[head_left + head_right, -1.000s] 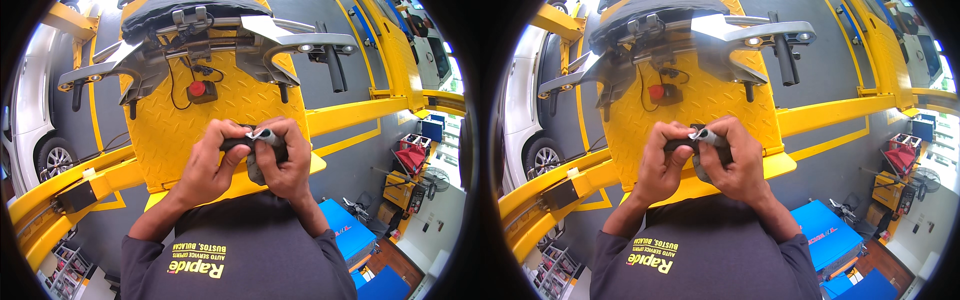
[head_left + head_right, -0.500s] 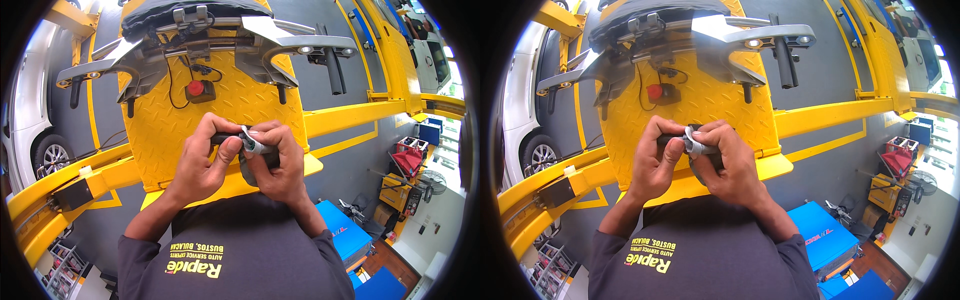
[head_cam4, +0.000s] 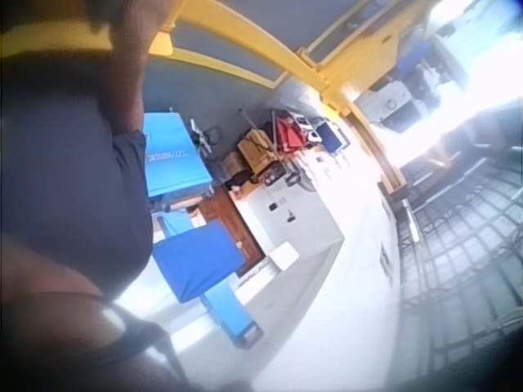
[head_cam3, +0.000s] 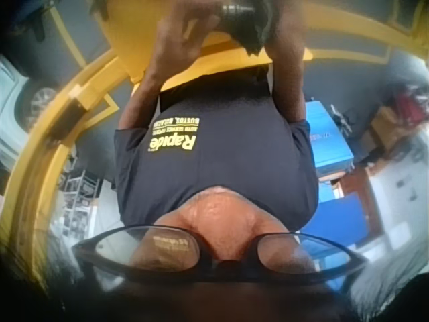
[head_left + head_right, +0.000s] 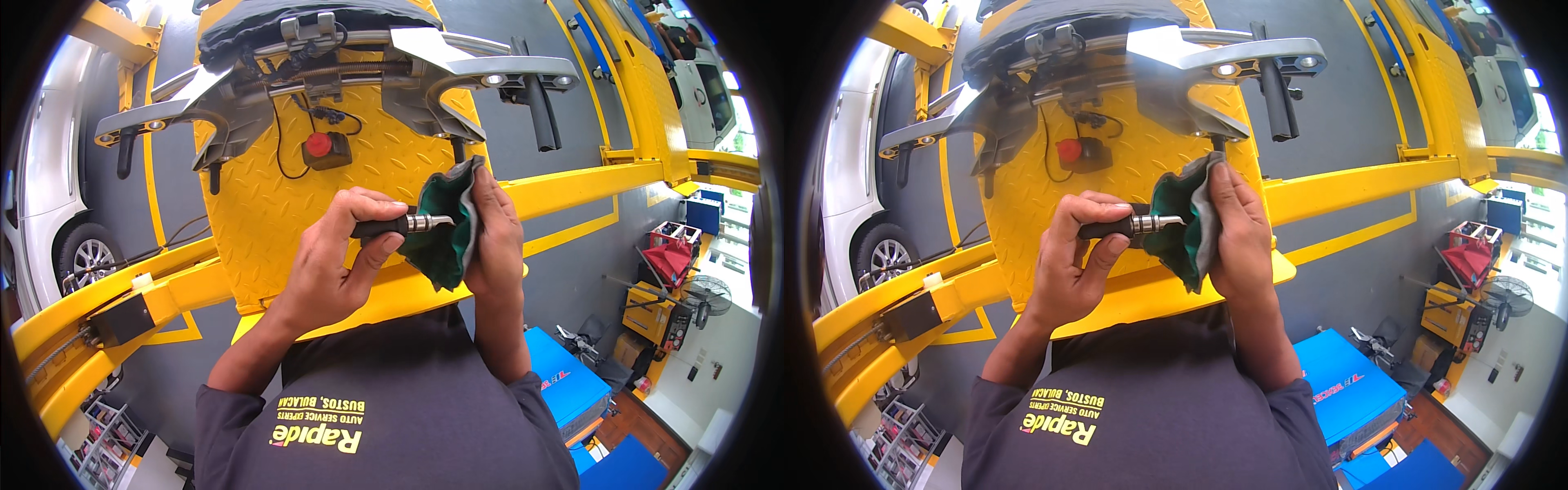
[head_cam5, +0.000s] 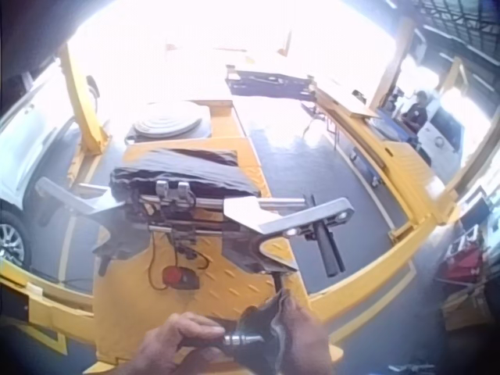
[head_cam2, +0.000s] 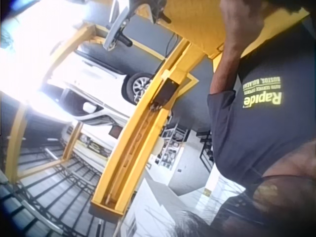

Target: The person is wiping a metal component with a cloth and applying lubricant from a small bottle to its shaft before reassembling it into the wheel alignment sensor housing.

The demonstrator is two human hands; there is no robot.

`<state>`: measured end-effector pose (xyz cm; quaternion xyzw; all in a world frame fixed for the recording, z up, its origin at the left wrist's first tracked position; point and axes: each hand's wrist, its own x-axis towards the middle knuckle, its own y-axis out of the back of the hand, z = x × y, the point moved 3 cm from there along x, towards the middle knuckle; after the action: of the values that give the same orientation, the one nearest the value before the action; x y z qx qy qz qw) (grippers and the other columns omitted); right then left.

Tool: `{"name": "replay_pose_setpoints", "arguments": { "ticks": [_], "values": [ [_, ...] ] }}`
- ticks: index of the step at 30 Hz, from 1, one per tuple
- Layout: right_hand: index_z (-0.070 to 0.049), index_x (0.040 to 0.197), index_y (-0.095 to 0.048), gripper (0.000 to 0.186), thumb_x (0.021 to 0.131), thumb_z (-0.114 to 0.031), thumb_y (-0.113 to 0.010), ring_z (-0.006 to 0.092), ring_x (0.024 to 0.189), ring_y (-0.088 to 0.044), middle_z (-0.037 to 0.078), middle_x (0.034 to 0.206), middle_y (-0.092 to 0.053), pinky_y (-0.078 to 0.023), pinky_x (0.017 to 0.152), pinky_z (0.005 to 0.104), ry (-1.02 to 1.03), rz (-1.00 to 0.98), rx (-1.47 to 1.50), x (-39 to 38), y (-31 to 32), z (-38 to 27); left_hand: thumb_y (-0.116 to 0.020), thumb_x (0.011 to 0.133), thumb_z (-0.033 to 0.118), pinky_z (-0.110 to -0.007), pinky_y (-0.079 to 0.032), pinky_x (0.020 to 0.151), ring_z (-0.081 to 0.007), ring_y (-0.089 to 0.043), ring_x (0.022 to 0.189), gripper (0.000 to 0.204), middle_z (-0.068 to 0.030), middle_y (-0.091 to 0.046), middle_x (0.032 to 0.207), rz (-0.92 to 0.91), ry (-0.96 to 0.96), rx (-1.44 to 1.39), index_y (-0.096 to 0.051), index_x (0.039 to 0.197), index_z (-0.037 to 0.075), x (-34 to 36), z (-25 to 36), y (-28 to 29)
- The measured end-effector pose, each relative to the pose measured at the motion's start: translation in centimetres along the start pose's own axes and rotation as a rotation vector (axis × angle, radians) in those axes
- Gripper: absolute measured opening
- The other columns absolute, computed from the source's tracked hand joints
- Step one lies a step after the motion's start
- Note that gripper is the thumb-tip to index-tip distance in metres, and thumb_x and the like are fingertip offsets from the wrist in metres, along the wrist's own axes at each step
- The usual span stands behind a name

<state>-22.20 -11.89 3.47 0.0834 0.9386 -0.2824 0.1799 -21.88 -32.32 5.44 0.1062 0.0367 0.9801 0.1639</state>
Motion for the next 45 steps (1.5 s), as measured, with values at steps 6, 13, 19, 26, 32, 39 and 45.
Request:
{"name": "replay_pose_setpoints", "arguments": {
  "ticks": [6,13,19,26,32,39,45],
  "values": [
    [-0.003,0.125,-0.069,0.018,0.109,-0.012,-0.067,0.0092,0.097,-0.063,0.007,0.112,-0.071,-0.053,0.084,0.0300,0.600,-0.292,-0.826,-2.4,-2.9,-1.3,-0.074,0.101,0.000,-0.036,-0.059,0.092,-0.0292,-0.075,0.107,0.026,-0.0170,-0.071,0.121,0.043,0.033,-0.051,-0.062,0.125,0.002,-0.1,-0.5,-0.3],
    [-0.002,0.102,-0.066,0.012,0.107,-0.011,-0.072,0.0051,0.079,-0.058,0.001,0.085,-0.067,-0.048,0.070,0.0241,0.411,-0.039,-0.704,-2.0,-2.5,-1.2,-0.076,0.099,-0.002,-0.039,-0.060,0.092,-0.0315,-0.075,0.108,0.028,-0.0178,-0.071,0.122,-0.101,-0.115,0.176,-0.061,0.122,0.002,-0.2,0.4,-1.2],
    [-0.001,0.124,-0.070,0.025,0.115,-0.023,-0.061,0.0095,0.095,-0.071,0.006,0.107,-0.075,-0.058,0.084,0.0258,0.252,0.001,-0.253,-0.4,-0.3,-1.7,-0.074,0.099,-0.004,-0.039,-0.062,0.095,-0.0313,-0.076,0.113,0.028,-0.0171,-0.072,0.123,-0.069,-0.028,-0.025,-0.062,0.123,0.003,0.2,-0.1,-0.7],
    [-0.003,0.122,-0.067,0.015,0.111,-0.012,-0.065,0.0128,0.107,-0.064,0.008,0.121,-0.070,-0.052,0.091,0.0279,0.435,-0.277,-0.807,-1.9,-2.1,-1.8,-0.072,0.101,-0.005,-0.036,-0.062,0.099,-0.0254,-0.075,0.116,0.027,-0.0142,-0.072,0.123,-0.019,0.116,-0.094,-0.061,0.124,0.002,0.2,-0.1,-0.5],
    [-0.002,0.121,-0.071,0.019,0.115,-0.016,-0.060,0.0064,0.092,-0.068,0.004,0.107,-0.075,-0.056,0.083,0.0228,0.344,0.045,-0.379,0.5,-0.5,-1.9,-0.068,0.102,-0.010,-0.035,-0.061,0.104,-0.0223,-0.073,0.119,0.028,-0.0120,-0.071,0.124,-0.019,0.088,-0.231,-0.060,0.126,0.001,0.6,-0.1,-0.3],
    [0.000,0.133,-0.068,0.033,0.119,-0.025,-0.052,0.0173,0.104,-0.074,0.010,0.118,-0.076,-0.059,0.095,0.0295,0.292,0.008,-0.318,-0.2,0.2,-3.0,-0.068,0.103,-0.008,-0.034,-0.059,0.109,-0.0191,-0.071,0.121,0.028,-0.0112,-0.069,0.126,0.000,0.192,-0.302,-0.059,0.128,0.000,0.8,0.2,0.1],
    [0.001,0.134,-0.066,0.031,0.116,-0.022,-0.056,0.0291,0.106,-0.073,0.017,0.123,-0.072,-0.057,0.095,0.0380,0.637,-0.285,-1.016,-2.1,-4.0,-2.2,-0.071,0.102,-0.006,-0.034,-0.060,0.105,-0.0181,-0.072,0.119,0.027,-0.0107,-0.071,0.123,0.045,0.205,-0.271,-0.061,0.127,-0.001,0.3,-0.4,0.0]
  ]
}}
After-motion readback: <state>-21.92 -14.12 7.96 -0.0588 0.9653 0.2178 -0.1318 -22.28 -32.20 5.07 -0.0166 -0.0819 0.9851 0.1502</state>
